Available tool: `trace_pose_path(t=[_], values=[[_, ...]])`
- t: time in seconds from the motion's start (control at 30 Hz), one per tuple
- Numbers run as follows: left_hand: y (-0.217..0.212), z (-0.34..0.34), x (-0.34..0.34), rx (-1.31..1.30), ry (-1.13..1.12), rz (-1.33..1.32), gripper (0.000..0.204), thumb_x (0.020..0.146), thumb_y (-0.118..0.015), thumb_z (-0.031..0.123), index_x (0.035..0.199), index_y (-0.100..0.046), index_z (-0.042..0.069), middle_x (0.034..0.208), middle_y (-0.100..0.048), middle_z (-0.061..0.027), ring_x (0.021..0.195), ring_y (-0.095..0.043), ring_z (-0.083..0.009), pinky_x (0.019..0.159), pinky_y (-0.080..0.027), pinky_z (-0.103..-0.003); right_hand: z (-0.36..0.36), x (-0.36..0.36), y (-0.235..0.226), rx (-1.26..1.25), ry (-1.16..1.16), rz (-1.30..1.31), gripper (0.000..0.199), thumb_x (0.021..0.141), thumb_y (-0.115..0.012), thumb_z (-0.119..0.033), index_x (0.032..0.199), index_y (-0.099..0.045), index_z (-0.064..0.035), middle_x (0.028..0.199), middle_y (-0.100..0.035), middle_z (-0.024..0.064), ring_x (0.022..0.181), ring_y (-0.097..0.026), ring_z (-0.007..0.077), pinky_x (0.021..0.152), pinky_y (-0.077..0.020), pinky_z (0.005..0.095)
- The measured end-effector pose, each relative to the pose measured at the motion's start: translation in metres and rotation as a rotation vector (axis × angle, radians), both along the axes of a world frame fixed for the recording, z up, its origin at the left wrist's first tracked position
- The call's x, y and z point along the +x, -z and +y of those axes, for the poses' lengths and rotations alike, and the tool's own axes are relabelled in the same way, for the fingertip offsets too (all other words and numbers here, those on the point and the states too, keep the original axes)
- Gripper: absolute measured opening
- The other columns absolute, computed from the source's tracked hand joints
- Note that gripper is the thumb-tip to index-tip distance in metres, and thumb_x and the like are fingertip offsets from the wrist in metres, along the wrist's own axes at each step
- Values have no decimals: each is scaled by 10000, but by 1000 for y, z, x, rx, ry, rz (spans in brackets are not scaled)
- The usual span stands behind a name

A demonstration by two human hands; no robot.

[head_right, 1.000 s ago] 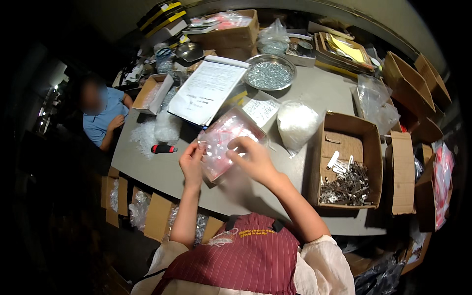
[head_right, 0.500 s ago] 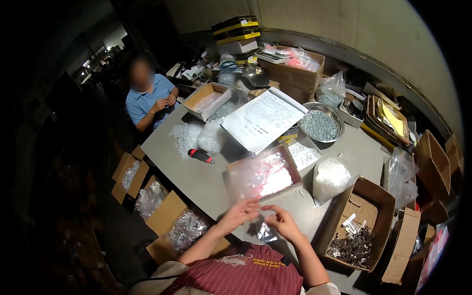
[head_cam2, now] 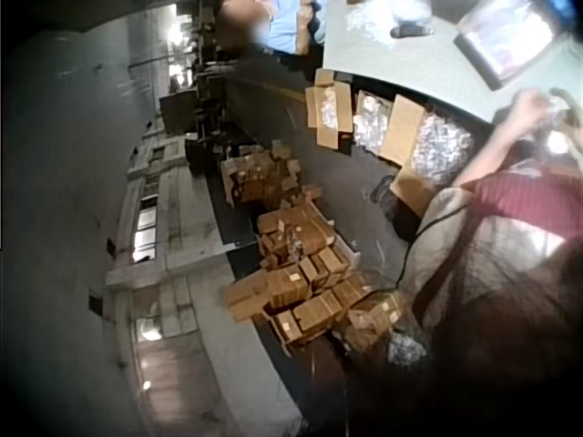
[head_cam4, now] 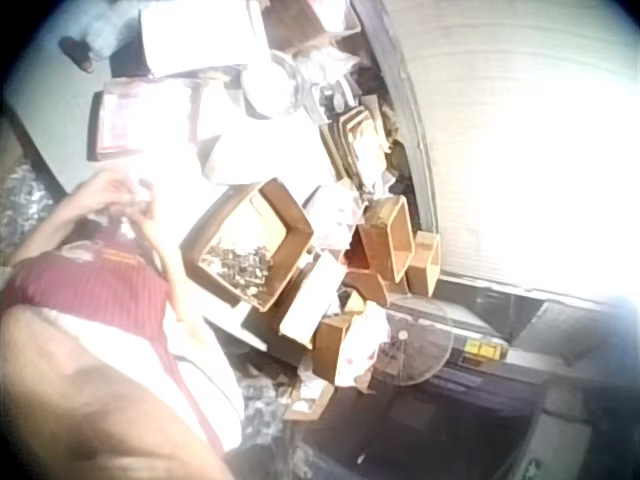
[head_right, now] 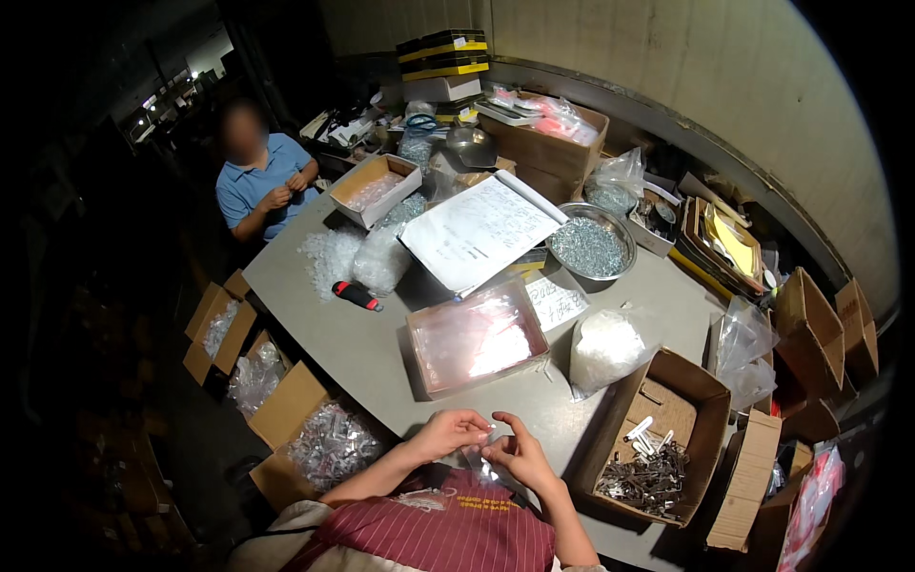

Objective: The person picks up small metal fasteners and white plastic sleeves from a cardboard box and the table. They insert the sleeves onto the fasteners and place the assembled units into a clear plastic bag. The person repeats this process continuously throughout the clip.

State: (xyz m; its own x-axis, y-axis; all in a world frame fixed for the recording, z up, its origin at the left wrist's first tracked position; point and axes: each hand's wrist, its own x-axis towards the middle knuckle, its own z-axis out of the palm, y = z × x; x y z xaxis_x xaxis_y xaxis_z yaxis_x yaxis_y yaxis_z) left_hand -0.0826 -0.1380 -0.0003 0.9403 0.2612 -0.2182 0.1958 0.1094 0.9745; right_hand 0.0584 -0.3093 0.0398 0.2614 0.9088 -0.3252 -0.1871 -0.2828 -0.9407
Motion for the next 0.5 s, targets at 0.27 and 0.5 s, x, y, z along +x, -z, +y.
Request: trace_pose_path(t=[0.27,0.5], values=[[-12,-2,-3,146,-100,-204,190,980,-684,130,1101,-697,-16,908,-707,-14,777,-617,-58,662,-480,-224,1,1,18,52,53,100,523,921,-710,-4,1392,-481,-1,876,-707,64,817,-661,118,745,-524,272],[-47,-8,-1,383,-278,-172,190,947,-725,193,932,-720,4,678,-641,-12,635,-556,-44,564,-448,-265,-1,-3,25,47,-119,289,422,943,-697,-20,1326,-521,0,875,-709,77,800,-678,140,742,-528,274]])
